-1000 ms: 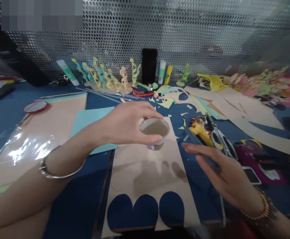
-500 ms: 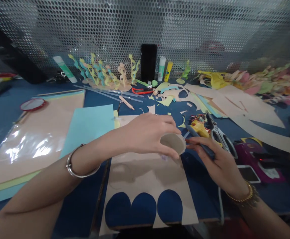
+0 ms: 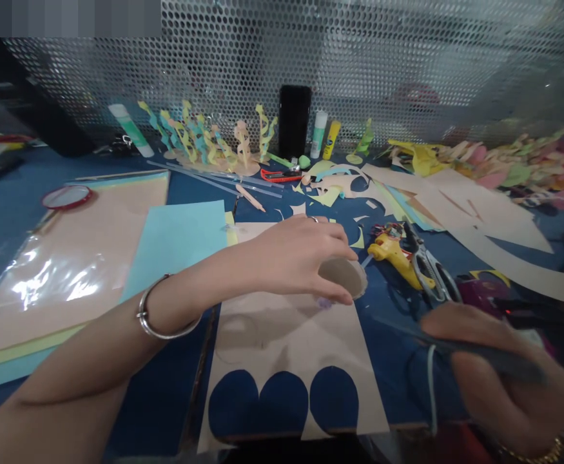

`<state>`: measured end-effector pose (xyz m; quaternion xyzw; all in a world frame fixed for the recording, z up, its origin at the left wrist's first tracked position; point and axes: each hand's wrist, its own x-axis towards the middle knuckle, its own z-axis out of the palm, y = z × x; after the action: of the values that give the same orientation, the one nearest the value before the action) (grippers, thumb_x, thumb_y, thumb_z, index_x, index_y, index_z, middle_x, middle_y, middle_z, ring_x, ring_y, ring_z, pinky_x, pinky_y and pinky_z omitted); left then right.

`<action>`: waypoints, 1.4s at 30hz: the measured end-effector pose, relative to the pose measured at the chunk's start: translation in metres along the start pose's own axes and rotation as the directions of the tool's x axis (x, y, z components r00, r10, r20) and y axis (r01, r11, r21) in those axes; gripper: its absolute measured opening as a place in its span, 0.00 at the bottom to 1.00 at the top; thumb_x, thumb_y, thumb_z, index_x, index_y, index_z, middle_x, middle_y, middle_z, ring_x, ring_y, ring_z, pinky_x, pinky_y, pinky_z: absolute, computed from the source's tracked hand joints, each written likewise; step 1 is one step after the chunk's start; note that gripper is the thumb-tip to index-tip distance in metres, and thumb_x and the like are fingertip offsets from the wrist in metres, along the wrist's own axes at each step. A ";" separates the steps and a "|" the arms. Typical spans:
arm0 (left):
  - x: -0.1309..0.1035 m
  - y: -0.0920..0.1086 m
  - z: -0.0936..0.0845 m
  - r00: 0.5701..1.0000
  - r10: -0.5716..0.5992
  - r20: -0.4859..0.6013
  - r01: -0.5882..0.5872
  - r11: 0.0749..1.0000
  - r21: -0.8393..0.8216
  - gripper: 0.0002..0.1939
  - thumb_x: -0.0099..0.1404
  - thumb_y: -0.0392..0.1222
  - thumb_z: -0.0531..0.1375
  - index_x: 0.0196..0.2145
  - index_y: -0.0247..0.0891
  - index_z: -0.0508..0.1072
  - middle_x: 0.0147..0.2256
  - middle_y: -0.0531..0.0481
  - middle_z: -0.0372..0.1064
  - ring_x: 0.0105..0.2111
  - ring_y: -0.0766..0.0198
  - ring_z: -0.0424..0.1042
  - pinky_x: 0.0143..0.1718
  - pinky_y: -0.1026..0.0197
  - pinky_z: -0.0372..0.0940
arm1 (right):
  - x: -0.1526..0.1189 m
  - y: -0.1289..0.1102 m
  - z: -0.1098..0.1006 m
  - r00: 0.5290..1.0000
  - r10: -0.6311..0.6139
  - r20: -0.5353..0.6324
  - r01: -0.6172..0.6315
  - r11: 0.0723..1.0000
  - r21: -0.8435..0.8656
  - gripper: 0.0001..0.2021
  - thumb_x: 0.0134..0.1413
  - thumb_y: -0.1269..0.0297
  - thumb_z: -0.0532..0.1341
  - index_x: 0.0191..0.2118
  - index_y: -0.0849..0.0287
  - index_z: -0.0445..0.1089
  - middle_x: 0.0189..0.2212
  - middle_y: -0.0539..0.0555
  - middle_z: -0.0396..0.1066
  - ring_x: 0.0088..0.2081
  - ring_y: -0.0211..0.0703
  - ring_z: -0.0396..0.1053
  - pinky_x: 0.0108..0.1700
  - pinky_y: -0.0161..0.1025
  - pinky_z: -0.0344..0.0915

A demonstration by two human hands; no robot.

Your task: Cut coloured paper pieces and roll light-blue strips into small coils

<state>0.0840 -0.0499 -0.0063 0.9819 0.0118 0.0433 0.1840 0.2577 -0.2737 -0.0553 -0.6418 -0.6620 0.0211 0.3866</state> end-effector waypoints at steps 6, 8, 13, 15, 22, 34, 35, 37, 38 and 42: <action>-0.001 0.001 -0.001 1.000 0.016 -0.003 -0.016 1.000 -0.001 0.22 0.63 0.58 0.57 0.45 0.41 0.75 0.42 0.47 0.71 0.43 0.55 0.67 0.38 0.58 0.55 | 0.017 -0.027 0.034 0.929 -0.305 0.209 0.313 0.950 -0.003 0.10 0.56 0.72 0.58 0.45 0.58 0.65 0.34 0.54 0.76 0.33 0.43 0.72 0.34 0.41 0.67; -0.001 0.000 -0.002 1.000 0.022 0.000 -0.022 1.000 -0.007 0.22 0.62 0.58 0.57 0.45 0.40 0.75 0.42 0.47 0.71 0.42 0.56 0.67 0.37 0.58 0.55 | 0.021 -0.029 0.041 0.907 -0.347 0.237 0.368 0.928 -0.051 0.09 0.57 0.72 0.58 0.44 0.61 0.66 0.35 0.55 0.76 0.33 0.42 0.73 0.33 0.41 0.66; -0.002 -0.002 0.000 0.999 0.036 -0.011 -0.036 0.999 -0.005 0.23 0.63 0.59 0.56 0.46 0.40 0.74 0.42 0.46 0.71 0.42 0.55 0.68 0.36 0.58 0.55 | 0.026 -0.029 0.053 0.900 -0.365 0.238 0.403 0.905 -0.135 0.07 0.58 0.70 0.59 0.43 0.62 0.68 0.34 0.55 0.76 0.32 0.43 0.73 0.32 0.42 0.66; -0.002 -0.003 0.001 0.999 0.040 -0.016 -0.040 0.999 0.001 0.23 0.63 0.59 0.56 0.46 0.40 0.74 0.42 0.46 0.71 0.42 0.55 0.68 0.36 0.58 0.55 | 0.028 -0.030 0.056 0.896 -0.378 0.234 0.419 0.894 -0.158 0.07 0.58 0.70 0.59 0.42 0.63 0.68 0.33 0.55 0.76 0.31 0.44 0.73 0.31 0.41 0.66; -0.001 -0.004 0.002 0.999 0.034 -0.019 -0.034 0.999 0.007 0.24 0.62 0.59 0.56 0.48 0.39 0.73 0.44 0.46 0.70 0.43 0.54 0.67 0.38 0.57 0.55 | 0.032 -0.031 0.064 0.888 -0.379 0.261 0.433 0.880 -0.195 0.06 0.59 0.69 0.59 0.42 0.63 0.68 0.34 0.56 0.77 0.31 0.45 0.74 0.31 0.43 0.66; -0.002 -0.003 0.002 0.999 0.038 -0.017 -0.038 0.999 -0.002 0.22 0.62 0.58 0.57 0.45 0.40 0.74 0.43 0.47 0.70 0.43 0.55 0.67 0.37 0.58 0.55 | 0.030 -0.019 0.041 0.926 -0.196 0.324 0.242 0.964 -0.109 0.06 0.63 0.66 0.53 0.42 0.57 0.67 0.35 0.51 0.76 0.35 0.41 0.74 0.37 0.39 0.68; -0.002 -0.003 0.001 0.999 0.037 -0.012 -0.037 0.999 -0.004 0.22 0.62 0.58 0.57 0.45 0.40 0.74 0.43 0.47 0.70 0.43 0.55 0.67 0.37 0.58 0.55 | 0.029 -0.015 0.038 0.931 -0.161 0.328 0.205 0.973 -0.103 0.06 0.63 0.65 0.53 0.42 0.56 0.67 0.35 0.51 0.76 0.36 0.40 0.74 0.38 0.38 0.68; -0.002 -0.003 0.001 0.999 0.032 -0.008 -0.032 0.999 -0.005 0.22 0.62 0.58 0.57 0.46 0.40 0.74 0.43 0.47 0.70 0.44 0.55 0.67 0.37 0.58 0.55 | 0.028 -0.009 0.034 0.942 -0.091 0.322 0.131 0.986 -0.105 0.06 0.63 0.64 0.53 0.42 0.54 0.66 0.36 0.50 0.76 0.38 0.39 0.74 0.40 0.36 0.69; -0.002 -0.003 0.001 1.000 0.029 -0.008 -0.029 1.000 -0.004 0.22 0.62 0.58 0.57 0.46 0.40 0.74 0.44 0.47 0.70 0.44 0.54 0.67 0.37 0.58 0.55 | 0.028 -0.006 0.032 0.946 -0.057 0.320 0.096 0.990 -0.106 0.06 0.63 0.64 0.54 0.42 0.53 0.66 0.37 0.49 0.76 0.38 0.39 0.74 0.41 0.36 0.69; -0.002 -0.003 0.001 1.000 0.025 -0.016 -0.025 1.000 -0.004 0.22 0.62 0.58 0.58 0.46 0.40 0.74 0.45 0.46 0.70 0.45 0.54 0.67 0.37 0.58 0.55 | 0.032 0.000 0.027 0.931 0.078 0.356 -0.044 0.994 -0.101 0.05 0.62 0.62 0.55 0.43 0.50 0.66 0.37 0.47 0.76 0.37 0.38 0.75 0.39 0.34 0.69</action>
<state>0.0821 -0.0477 -0.0086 0.9812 0.0007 0.0535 0.1852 0.2475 -0.2332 -0.0587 -0.6643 -0.7016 0.1197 0.2282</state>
